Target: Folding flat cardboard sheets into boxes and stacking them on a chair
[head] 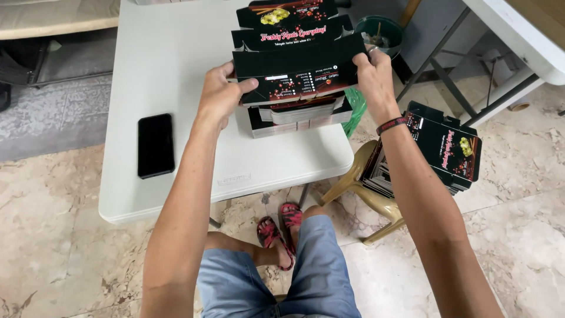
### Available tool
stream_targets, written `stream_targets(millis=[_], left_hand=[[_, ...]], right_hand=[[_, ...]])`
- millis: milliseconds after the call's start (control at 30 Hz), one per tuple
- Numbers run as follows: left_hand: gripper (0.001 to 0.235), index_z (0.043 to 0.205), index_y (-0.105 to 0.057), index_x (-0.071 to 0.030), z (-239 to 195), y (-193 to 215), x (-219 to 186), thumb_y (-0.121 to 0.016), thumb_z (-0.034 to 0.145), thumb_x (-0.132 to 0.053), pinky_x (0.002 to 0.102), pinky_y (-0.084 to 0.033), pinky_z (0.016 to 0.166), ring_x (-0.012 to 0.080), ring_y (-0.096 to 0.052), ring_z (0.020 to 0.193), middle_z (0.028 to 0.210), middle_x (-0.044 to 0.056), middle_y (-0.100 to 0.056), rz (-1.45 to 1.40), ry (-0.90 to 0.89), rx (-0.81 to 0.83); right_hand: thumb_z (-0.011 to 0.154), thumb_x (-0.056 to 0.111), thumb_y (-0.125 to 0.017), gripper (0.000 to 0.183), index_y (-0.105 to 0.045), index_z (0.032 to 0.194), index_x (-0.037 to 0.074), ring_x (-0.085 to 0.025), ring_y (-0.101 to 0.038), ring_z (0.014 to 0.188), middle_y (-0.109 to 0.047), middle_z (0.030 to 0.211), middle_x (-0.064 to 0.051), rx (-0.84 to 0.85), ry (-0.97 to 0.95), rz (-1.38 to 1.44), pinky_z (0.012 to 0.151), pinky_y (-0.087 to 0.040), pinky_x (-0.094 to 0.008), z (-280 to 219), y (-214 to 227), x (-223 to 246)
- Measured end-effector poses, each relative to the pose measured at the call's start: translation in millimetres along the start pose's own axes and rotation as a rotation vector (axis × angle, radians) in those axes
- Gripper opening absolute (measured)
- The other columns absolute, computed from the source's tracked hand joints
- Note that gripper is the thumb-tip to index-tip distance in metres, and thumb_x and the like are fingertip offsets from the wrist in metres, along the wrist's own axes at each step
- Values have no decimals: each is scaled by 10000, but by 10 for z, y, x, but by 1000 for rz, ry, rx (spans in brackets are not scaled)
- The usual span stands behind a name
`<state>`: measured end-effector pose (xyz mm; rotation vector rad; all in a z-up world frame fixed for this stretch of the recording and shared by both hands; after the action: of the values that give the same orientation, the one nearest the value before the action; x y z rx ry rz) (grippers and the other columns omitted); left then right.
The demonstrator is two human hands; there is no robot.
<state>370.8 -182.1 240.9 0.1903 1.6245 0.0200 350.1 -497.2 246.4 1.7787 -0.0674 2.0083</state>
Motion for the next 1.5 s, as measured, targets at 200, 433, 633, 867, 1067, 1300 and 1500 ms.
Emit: stream_targets(millis=[200,433,633,867,1067,1300,1500], left_hand=[[292,1097,-751,-118,200,-17,321,-761,808,-77,242,-555,500,131,-719,924,1074,-18,-783,4,63,-6],[439,1305,-685,-142,236,-63,826,-734,889,-273,239,-557,536,97,-550,661,1179,-10,-737,118,226,103],[1137,1643,-98,-202,183,262,399,-691,794,-671,417,-274,1240,268,-338,1529,1663,102,-344,332,156,-81],[866,1519,-429,-23,1170,-466,-352,-447,991,-710,601,-283,1134,399,-446,1405,1544,231,-456,783,-488,-14],[691,1082,-521,-81,2228,-1109,-103,-326,1018,-741,584,-286,1100,359,-522,1170,1193,157,-583,1019,-318,95],[742,603,-364,-195,2389,-1341,130,-360,1153,-694,447,-501,866,149,-406,524,580,-61,-384,1114,-208,200],[841,1095,-716,58,2433,-1315,72,-358,1100,-703,528,-474,904,448,-645,1096,1175,302,-689,1205,-229,98]], right_hand=[[917,226,-509,173,-406,789,171,-106,-264,553,-294,622,56,7,-31,-139,526,-224,-357,215,-42,-331],[904,367,-425,318,-357,800,74,-301,-388,750,-483,794,-145,58,-13,-486,671,-326,-474,126,-141,-612],[1035,541,-420,587,-594,1212,9,-302,-622,1042,-542,1419,-188,-102,196,-595,820,-524,-494,-202,166,-255],[971,95,-612,174,-685,816,62,-128,-587,484,-702,756,-66,189,695,-568,427,-500,-270,-1221,-636,-17],[952,218,-618,231,-727,1026,28,-364,-697,787,-727,934,-175,313,655,-703,609,-550,-514,-1093,-1280,-71],[771,246,-630,173,-774,789,153,-348,-681,582,-714,600,-52,270,335,-680,590,-513,-469,-688,-1248,-140],[693,338,-596,290,-676,571,87,-507,-601,652,-608,578,-246,188,231,-736,568,-475,-503,-551,-1225,-92]])
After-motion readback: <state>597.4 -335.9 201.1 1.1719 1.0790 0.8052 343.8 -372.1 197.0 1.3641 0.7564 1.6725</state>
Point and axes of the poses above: each hand's wrist, its own z-axis towards the middle knuckle, its own y-axis out of the back of the hand, x = y × z, the point moved 10 cm from there along z, towards the middle knuckle
